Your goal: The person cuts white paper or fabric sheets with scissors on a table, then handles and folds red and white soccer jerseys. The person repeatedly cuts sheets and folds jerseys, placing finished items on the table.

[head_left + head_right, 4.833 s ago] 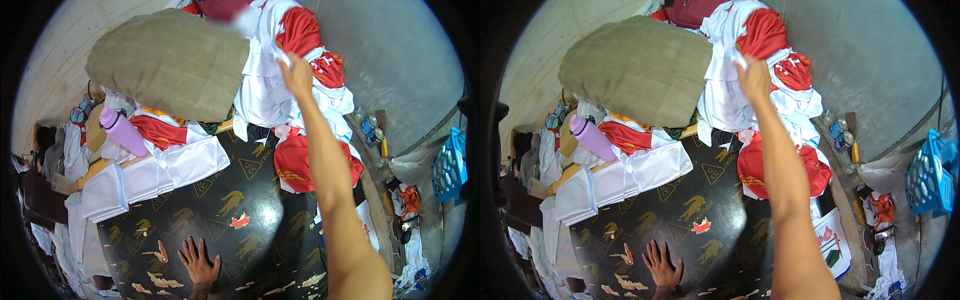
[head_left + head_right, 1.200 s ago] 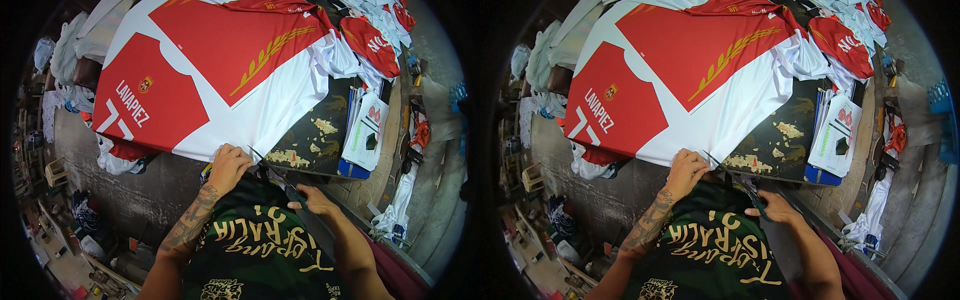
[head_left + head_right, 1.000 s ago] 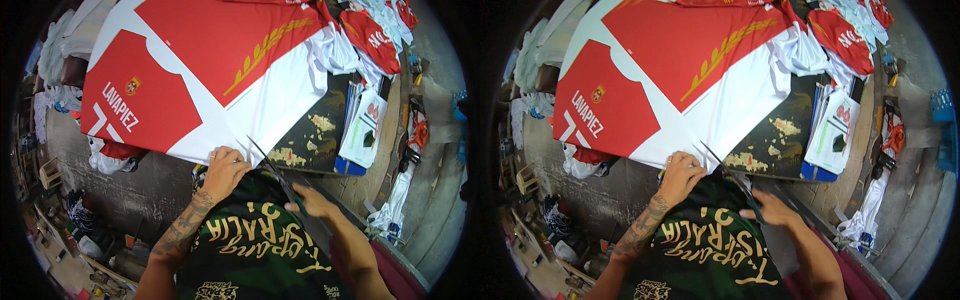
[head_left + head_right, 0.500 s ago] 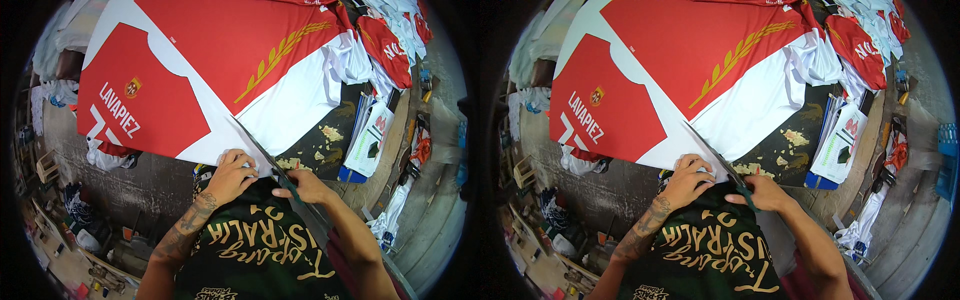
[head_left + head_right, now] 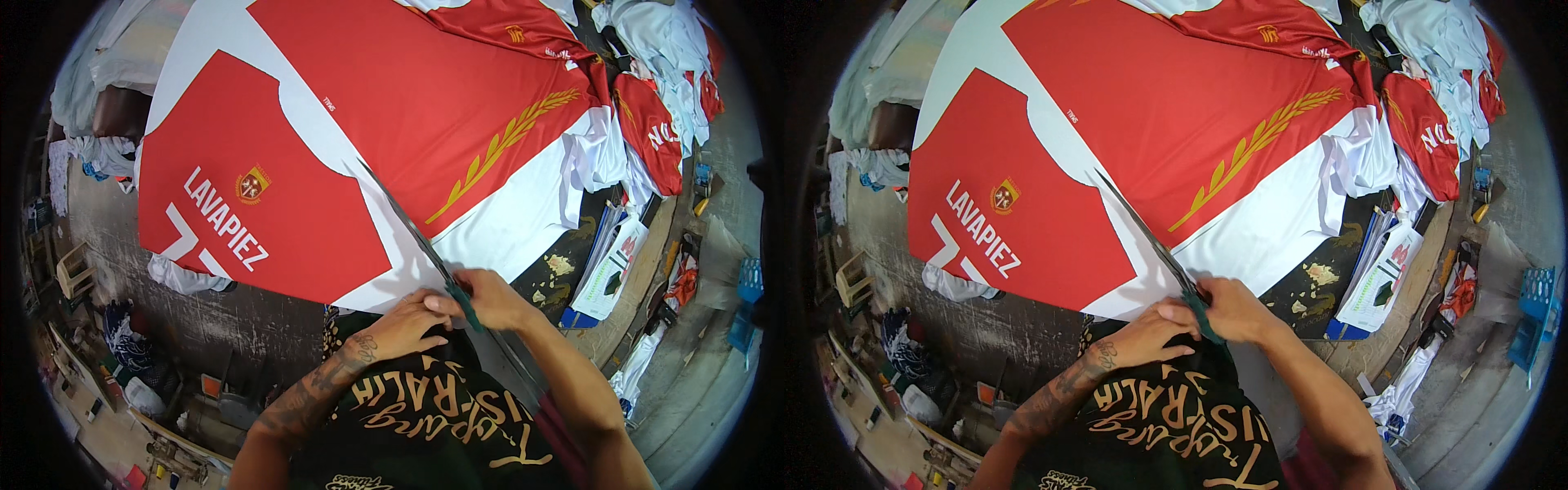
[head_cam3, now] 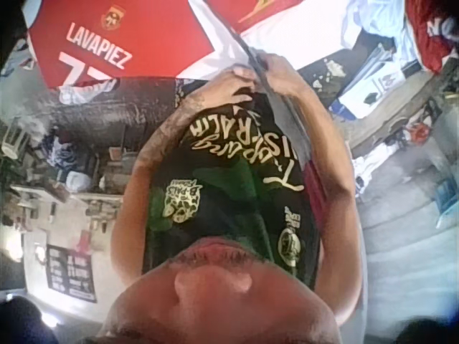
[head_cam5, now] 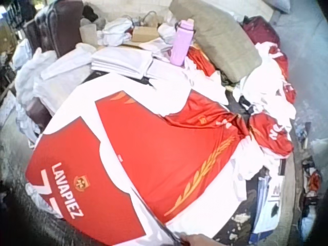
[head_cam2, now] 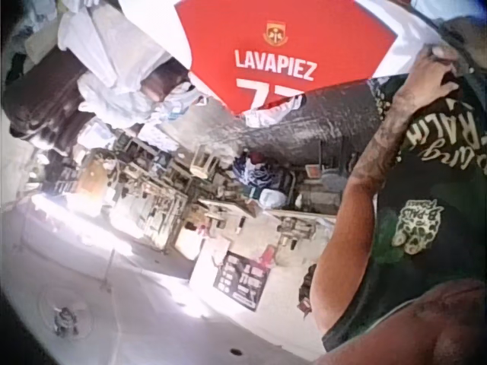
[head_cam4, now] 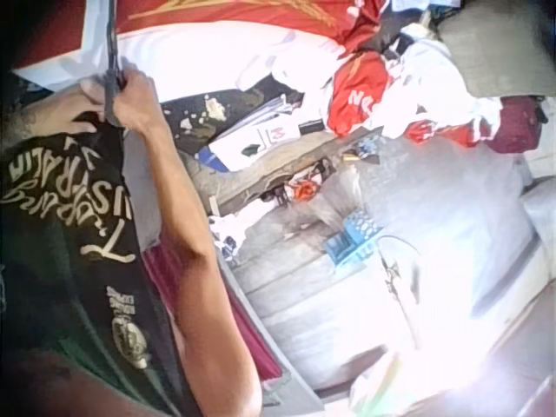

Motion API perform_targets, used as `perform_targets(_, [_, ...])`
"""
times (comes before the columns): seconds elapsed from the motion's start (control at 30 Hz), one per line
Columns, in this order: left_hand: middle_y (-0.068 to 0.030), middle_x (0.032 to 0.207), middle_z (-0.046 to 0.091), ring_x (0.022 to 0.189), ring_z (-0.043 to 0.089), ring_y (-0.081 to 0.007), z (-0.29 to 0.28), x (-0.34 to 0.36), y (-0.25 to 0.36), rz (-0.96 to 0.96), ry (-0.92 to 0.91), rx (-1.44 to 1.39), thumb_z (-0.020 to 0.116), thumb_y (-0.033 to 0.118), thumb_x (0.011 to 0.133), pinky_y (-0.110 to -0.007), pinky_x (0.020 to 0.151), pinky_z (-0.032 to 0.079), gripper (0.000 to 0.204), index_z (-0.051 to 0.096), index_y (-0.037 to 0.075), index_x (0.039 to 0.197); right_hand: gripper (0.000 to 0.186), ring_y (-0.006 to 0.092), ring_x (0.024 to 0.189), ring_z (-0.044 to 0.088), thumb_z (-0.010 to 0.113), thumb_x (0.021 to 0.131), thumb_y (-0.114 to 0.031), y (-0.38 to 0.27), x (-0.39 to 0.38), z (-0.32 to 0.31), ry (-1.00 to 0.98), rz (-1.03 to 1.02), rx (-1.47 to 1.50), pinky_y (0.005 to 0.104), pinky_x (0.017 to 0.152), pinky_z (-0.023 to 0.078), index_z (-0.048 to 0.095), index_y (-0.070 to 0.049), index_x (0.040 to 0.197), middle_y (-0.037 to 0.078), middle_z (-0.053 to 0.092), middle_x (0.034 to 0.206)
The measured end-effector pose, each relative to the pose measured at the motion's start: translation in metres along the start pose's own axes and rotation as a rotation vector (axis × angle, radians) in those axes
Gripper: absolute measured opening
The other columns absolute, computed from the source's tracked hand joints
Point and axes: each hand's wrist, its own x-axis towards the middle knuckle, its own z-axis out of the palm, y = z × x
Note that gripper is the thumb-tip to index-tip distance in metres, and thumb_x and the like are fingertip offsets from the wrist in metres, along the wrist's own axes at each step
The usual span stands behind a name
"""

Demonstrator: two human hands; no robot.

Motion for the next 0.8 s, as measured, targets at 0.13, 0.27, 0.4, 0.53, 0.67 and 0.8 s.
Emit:
perform_targets(0.13, [-0.0191, 0.129, 0.068, 0.128, 0.062, -0.0376, -0.018, 0.007, -0.007, -0.033, -0.118, -0.158, 0.074, 0.031, 0.1, -0.048, 0.111, 0.048, 0.035, 0.067, 0.003, 0.119, 0.078, 0.024, 0.076, 0.067, 0.086, 0.077, -0.072, -0.037, 0.026, -0.006, 0.115, -0.055, -0.147, 0.0392, 0.072, 0.053, 0.073, 0.004, 0.089, 0.013, 0.069, 0.078])
perform_targets(0.27, [-0.0217, 0.13, 0.068, 0.128, 0.064, -0.0362, -0.039, 0.018, -0.012, -0.107, -0.221, -0.274, 0.071, 0.034, 0.103, -0.046, 0.112, 0.048, 0.044, 0.065, 0.001, 0.131, 0.079, 0.0263, 0.075, 0.07, 0.088, 0.074, -0.074, -0.078, 0.042, -0.014, 0.111, -0.002, -0.154, 0.0398, 0.073, 0.054, 0.072, 0.003, 0.085, 0.016, 0.071, 0.077])
perform_targets(0.4, [-0.0207, 0.125, 0.071, 0.123, 0.067, -0.0354, -0.052, 0.028, -0.021, -0.161, -0.343, -0.297, 0.07, 0.035, 0.104, -0.045, 0.11, 0.05, 0.044, 0.065, 0.002, 0.134, 0.074, 0.0223, 0.072, 0.064, 0.086, 0.078, -0.072, -0.117, 0.067, -0.023, 0.111, -0.023, -0.208, 0.0386, 0.069, 0.051, 0.07, -0.001, 0.08, 0.011, 0.065, 0.072])
perform_targets(0.53, [-0.014, 0.121, 0.073, 0.118, 0.07, -0.0303, -0.055, 0.041, -0.037, -0.032, -0.393, -0.477, 0.069, 0.039, 0.105, -0.042, 0.104, 0.053, 0.038, 0.067, 0.007, 0.125, 0.068, 0.0162, 0.061, 0.056, 0.086, 0.081, -0.069, -0.145, 0.08, -0.021, 0.121, -0.032, -0.114, 0.0355, 0.06, 0.046, 0.067, -0.004, 0.075, 0.003, 0.057, 0.064])
perform_targets(0.67, [-0.0117, 0.119, 0.073, 0.116, 0.07, -0.0258, -0.057, 0.055, -0.047, -0.095, -0.545, -0.511, 0.067, 0.043, 0.106, -0.042, 0.102, 0.053, 0.04, 0.066, 0.007, 0.122, 0.069, 0.0158, 0.057, 0.055, 0.087, 0.08, -0.069, -0.172, 0.092, -0.029, 0.122, -0.022, -0.135, 0.0358, 0.058, 0.045, 0.069, -0.003, 0.077, 0.0, 0.054, 0.061])
perform_targets(0.8, [-0.013, 0.12, 0.072, 0.116, 0.068, -0.0254, -0.066, 0.063, -0.048, -0.124, -0.645, -0.548, 0.063, 0.044, 0.106, -0.041, 0.103, 0.051, 0.046, 0.063, 0.003, 0.128, 0.072, 0.0196, 0.068, 0.062, 0.087, 0.078, -0.072, -0.207, 0.116, -0.042, 0.123, -0.029, -0.164, 0.0378, 0.065, 0.049, 0.069, -0.003, 0.076, 0.006, 0.061, 0.068])
